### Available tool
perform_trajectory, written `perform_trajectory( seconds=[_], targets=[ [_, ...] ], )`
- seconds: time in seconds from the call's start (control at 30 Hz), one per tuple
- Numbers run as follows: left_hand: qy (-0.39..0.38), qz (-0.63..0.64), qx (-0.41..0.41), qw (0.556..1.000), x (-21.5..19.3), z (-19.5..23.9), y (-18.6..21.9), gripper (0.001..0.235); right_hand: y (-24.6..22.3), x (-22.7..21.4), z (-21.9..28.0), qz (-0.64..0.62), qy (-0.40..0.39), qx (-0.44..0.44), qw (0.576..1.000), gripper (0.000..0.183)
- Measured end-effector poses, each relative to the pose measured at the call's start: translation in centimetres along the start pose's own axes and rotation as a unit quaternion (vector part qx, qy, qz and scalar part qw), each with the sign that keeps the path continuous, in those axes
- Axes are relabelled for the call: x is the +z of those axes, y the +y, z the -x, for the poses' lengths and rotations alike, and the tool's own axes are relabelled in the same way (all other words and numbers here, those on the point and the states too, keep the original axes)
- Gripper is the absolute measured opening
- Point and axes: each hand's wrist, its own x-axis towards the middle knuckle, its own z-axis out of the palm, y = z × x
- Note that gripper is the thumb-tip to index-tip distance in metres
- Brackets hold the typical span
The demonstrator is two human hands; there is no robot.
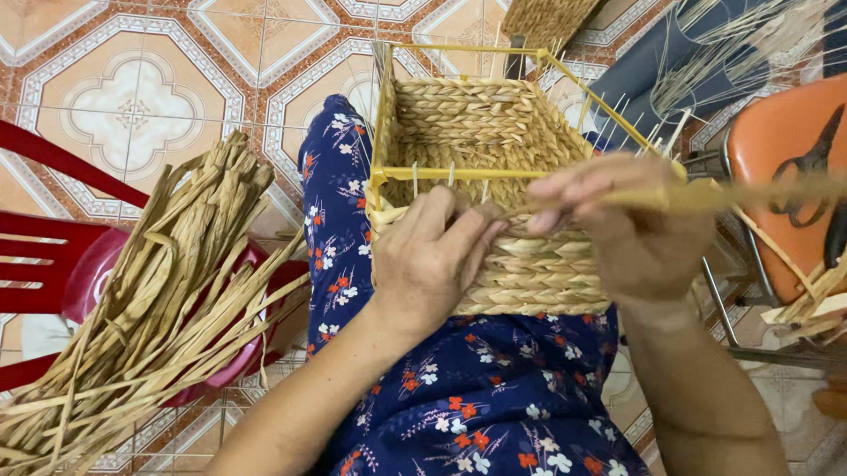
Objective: The person weaves a rectangular basket using dried palm leaves and a yellow plastic frame. They interlace the leaves through the frame, trim excess material with scissors, and continue weaving the sides.
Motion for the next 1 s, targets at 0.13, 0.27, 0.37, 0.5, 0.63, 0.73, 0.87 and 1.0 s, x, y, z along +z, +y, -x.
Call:
perform_trajectory(
  seconds=[0.13,0.27,0.37,0.5,0.63,0.73,0.87,1.0],
  targets=[
    [0.037,0.002,-0.023,0.999,1.1,-0.3,0.6,0.015,-1.3,-0.2,-4.7,0.137,0.119,0.034,0.983,0.008],
    [0.057,0.039,-0.042,0.997,1.4,-0.3,0.8,0.017,-1.7,-0.7,-9.1,0.153,0.084,0.002,0.985,0.035],
    [0.054,0.051,-0.051,0.996,1.4,-0.4,0.9,0.017,-1.8,-0.9,-10.6,0.258,0.022,-0.071,0.963,0.023],
    [0.043,0.037,-0.06,0.997,1.4,-0.6,1.0,0.015,-4.7,-1.9,-11.0,0.618,-0.097,-0.251,0.739,0.014],
    [0.035,0.035,-0.072,0.996,1.4,-0.6,1.3,0.013,-6.8,-1.0,-8.3,0.627,-0.105,-0.198,0.747,0.018],
    [0.028,0.049,-0.076,0.995,1.3,-0.5,1.2,0.014,-6.9,-0.2,-5.2,0.5,-0.134,-0.122,0.847,0.02],
    [0.028,0.052,-0.086,0.995,1.3,-0.4,1.3,0.015,-5.6,-0.6,-2.4,0.425,-0.178,-0.012,0.887,0.022],
    [0.027,0.057,-0.095,0.993,1.5,-0.7,1.3,0.016,-2.4,-1.6,-2.5,0.448,-0.216,-0.093,0.863,0.019]
  ],
)
